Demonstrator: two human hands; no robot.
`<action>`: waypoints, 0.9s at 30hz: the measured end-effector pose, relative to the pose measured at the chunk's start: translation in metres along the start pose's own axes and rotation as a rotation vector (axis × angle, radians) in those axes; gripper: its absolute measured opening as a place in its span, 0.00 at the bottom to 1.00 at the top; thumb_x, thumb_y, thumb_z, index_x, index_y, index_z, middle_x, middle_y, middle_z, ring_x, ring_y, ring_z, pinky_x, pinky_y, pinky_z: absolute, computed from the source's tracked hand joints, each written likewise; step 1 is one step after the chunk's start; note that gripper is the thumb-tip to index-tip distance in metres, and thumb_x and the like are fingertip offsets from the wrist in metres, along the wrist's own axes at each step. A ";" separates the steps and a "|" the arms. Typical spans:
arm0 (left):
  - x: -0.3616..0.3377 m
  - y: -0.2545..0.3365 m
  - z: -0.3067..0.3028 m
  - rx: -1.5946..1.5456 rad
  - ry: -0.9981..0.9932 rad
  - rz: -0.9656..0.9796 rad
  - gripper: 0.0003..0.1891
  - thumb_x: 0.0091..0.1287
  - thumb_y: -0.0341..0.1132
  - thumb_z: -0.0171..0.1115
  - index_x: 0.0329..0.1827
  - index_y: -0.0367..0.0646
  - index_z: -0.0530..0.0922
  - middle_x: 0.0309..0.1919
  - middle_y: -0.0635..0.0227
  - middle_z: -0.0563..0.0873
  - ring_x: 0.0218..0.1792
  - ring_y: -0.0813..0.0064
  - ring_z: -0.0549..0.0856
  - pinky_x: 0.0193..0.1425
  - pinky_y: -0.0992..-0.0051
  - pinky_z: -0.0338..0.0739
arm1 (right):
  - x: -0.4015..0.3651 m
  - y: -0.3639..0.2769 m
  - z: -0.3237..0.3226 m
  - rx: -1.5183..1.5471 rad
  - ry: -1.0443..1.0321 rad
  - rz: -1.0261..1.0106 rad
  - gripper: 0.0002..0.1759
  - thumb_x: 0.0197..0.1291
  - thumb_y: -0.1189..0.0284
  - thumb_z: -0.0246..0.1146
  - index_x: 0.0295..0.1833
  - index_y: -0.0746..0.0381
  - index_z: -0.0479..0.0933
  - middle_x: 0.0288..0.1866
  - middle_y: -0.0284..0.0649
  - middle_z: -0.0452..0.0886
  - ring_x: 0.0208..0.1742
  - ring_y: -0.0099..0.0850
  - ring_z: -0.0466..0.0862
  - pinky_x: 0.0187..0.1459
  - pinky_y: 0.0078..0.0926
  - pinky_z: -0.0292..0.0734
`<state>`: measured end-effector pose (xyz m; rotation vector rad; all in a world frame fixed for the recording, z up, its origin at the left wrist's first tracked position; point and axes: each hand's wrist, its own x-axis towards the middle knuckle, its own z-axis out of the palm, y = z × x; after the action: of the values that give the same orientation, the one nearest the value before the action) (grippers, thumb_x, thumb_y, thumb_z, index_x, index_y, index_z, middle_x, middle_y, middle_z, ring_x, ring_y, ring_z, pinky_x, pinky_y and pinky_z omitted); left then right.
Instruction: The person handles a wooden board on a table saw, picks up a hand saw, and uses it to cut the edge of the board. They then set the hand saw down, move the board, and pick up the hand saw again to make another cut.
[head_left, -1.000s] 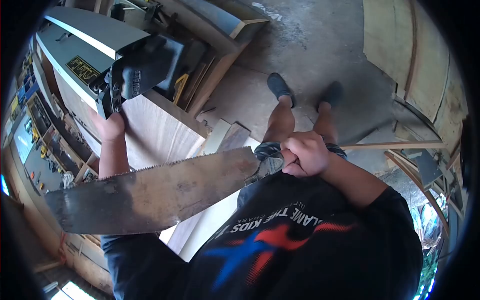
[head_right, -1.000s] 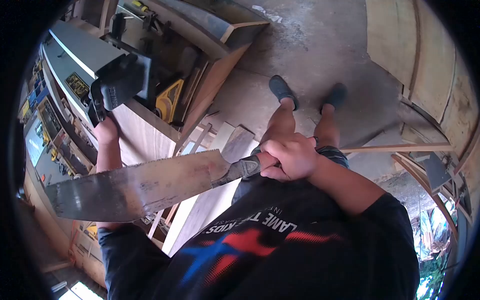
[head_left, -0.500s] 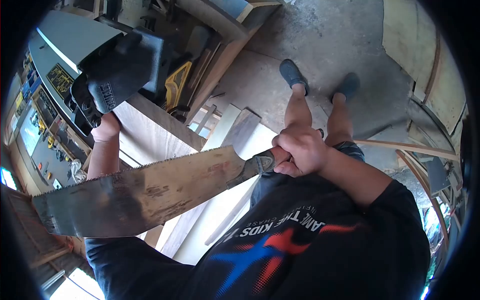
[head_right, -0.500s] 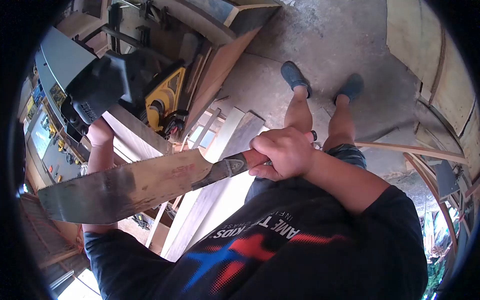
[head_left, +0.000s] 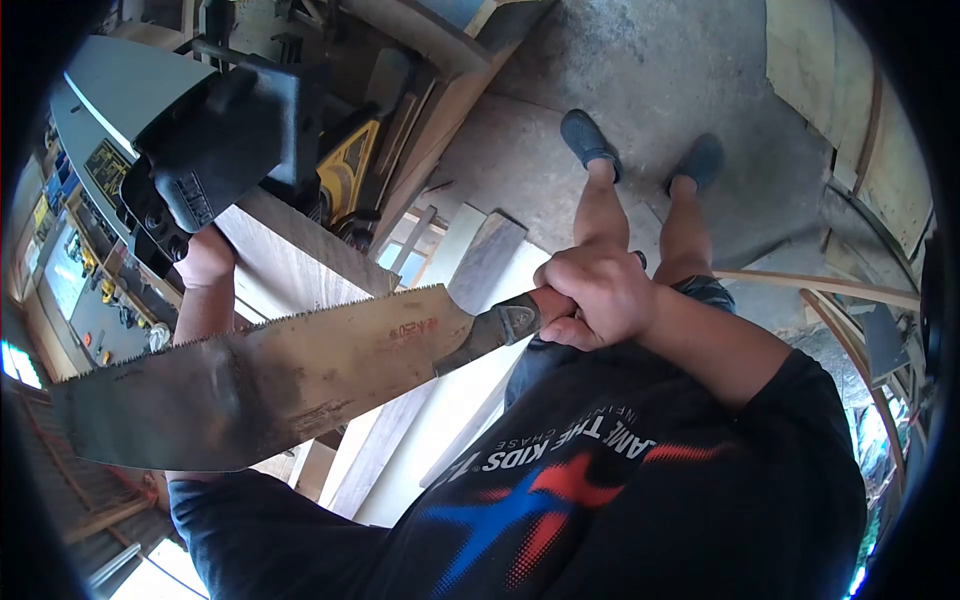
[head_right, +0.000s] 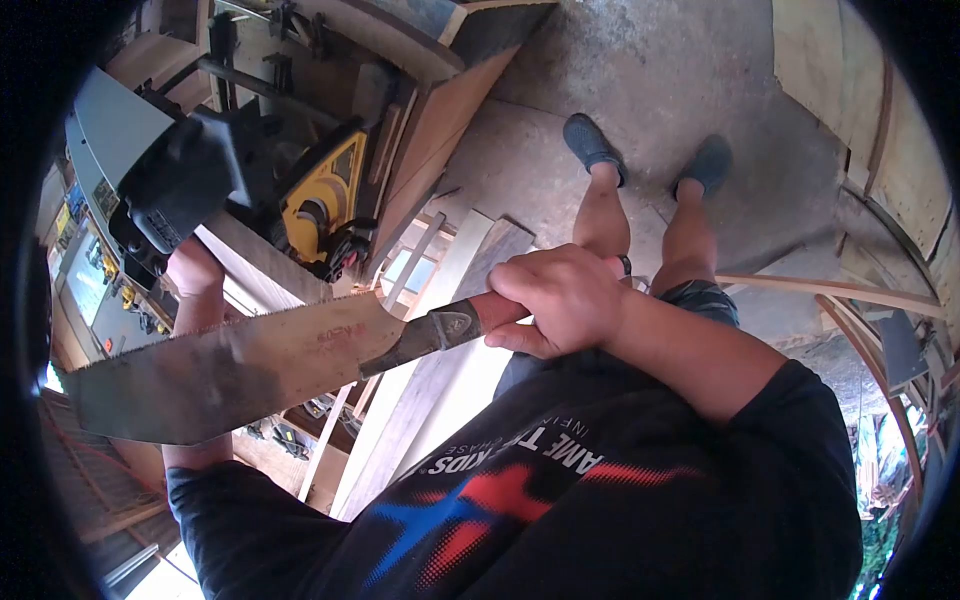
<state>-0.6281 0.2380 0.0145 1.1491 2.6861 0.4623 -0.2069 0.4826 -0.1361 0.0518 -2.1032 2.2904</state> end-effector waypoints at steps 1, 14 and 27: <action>0.000 -0.002 -0.001 -0.008 0.004 -0.010 0.14 0.83 0.34 0.52 0.60 0.38 0.83 0.55 0.60 0.89 0.54 0.64 0.87 0.61 0.64 0.82 | 0.000 -0.002 -0.001 0.001 -0.019 0.020 0.33 0.68 0.39 0.65 0.42 0.63 0.80 0.28 0.42 0.81 0.29 0.45 0.85 0.33 0.40 0.79; -0.003 0.018 0.006 0.299 -0.004 0.008 0.13 0.82 0.34 0.53 0.58 0.38 0.84 0.52 0.60 0.89 0.52 0.64 0.88 0.58 0.64 0.82 | -0.001 0.008 -0.007 -0.021 -0.099 0.056 0.27 0.67 0.45 0.68 0.41 0.60 0.73 0.28 0.44 0.82 0.33 0.50 0.87 0.35 0.46 0.82; -0.013 -0.045 0.001 0.028 0.055 -0.244 0.19 0.84 0.36 0.51 0.70 0.39 0.79 0.65 0.58 0.86 0.63 0.60 0.85 0.68 0.63 0.78 | -0.057 0.029 -0.028 -0.054 -0.219 0.305 0.23 0.67 0.50 0.67 0.41 0.60 0.75 0.34 0.46 0.84 0.39 0.52 0.87 0.40 0.48 0.80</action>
<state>-0.6494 0.1998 -0.0014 0.8095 2.8385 0.4219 -0.1509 0.5081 -0.1697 -0.0225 -2.4309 2.4918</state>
